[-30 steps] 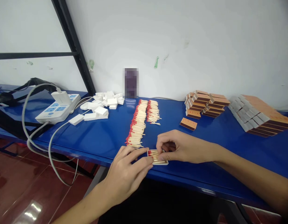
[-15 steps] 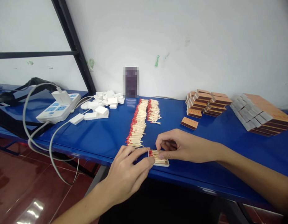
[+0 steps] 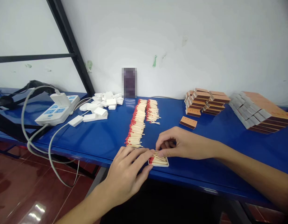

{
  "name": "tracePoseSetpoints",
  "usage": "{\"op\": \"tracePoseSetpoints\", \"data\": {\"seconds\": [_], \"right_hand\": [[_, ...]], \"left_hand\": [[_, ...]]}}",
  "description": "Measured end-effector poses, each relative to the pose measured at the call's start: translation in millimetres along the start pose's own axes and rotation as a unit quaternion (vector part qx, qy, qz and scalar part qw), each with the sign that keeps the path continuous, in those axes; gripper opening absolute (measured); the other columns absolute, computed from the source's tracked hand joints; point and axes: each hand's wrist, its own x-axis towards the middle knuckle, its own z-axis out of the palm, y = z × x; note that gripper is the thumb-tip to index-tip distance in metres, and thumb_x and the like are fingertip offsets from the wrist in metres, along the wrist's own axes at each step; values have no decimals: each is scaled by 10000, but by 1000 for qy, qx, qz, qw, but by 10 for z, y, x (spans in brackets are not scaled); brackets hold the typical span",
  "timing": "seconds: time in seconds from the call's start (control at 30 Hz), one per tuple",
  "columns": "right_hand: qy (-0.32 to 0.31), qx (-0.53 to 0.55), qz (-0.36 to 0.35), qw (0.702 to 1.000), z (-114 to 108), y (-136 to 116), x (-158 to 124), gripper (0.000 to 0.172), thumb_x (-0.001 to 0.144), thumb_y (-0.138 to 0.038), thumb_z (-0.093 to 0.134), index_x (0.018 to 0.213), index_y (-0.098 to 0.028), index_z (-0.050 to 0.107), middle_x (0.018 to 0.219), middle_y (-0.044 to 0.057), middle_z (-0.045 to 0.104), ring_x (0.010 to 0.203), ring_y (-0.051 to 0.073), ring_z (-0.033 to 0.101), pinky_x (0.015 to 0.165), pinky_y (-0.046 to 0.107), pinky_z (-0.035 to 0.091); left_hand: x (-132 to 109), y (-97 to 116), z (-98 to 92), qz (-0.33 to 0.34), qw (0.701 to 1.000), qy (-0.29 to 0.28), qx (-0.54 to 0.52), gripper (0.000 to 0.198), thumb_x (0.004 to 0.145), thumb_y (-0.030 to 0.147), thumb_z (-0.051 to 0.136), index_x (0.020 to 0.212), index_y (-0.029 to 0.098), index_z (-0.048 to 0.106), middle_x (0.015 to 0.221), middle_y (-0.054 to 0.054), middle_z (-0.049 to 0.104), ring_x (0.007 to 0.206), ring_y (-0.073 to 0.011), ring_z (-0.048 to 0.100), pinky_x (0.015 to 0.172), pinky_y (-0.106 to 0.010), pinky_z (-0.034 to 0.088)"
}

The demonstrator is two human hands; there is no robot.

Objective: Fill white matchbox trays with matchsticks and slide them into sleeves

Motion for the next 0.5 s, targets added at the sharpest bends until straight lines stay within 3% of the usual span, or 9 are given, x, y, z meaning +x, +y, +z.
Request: {"op": "tracePoseSetpoints", "data": {"seconds": [0.27, 0.5], "right_hand": [[4, -5, -31, 1000, 8, -23, -20, 242, 834, -418, 691, 863, -181, 728, 827, 17, 652, 662, 110, 563, 598, 253, 462], [-4, -40, -44, 998, 11, -39, -43, 105, 842, -268, 663, 840, -180, 719, 838, 10, 637, 673, 99, 569, 601, 237, 476]], "left_hand": [[-7, -7, 7, -10, 1000, -11, -8, 206, 973, 196, 556, 1173, 204, 605, 1182, -43, 674, 984, -220, 575, 834, -384, 436], [-7, 1, 6, -11, 1000, -15, -2, 238, 975, 206, 556, 1209, 213, 598, 1198, -46, 672, 981, -224, 575, 822, -383, 423]]}}
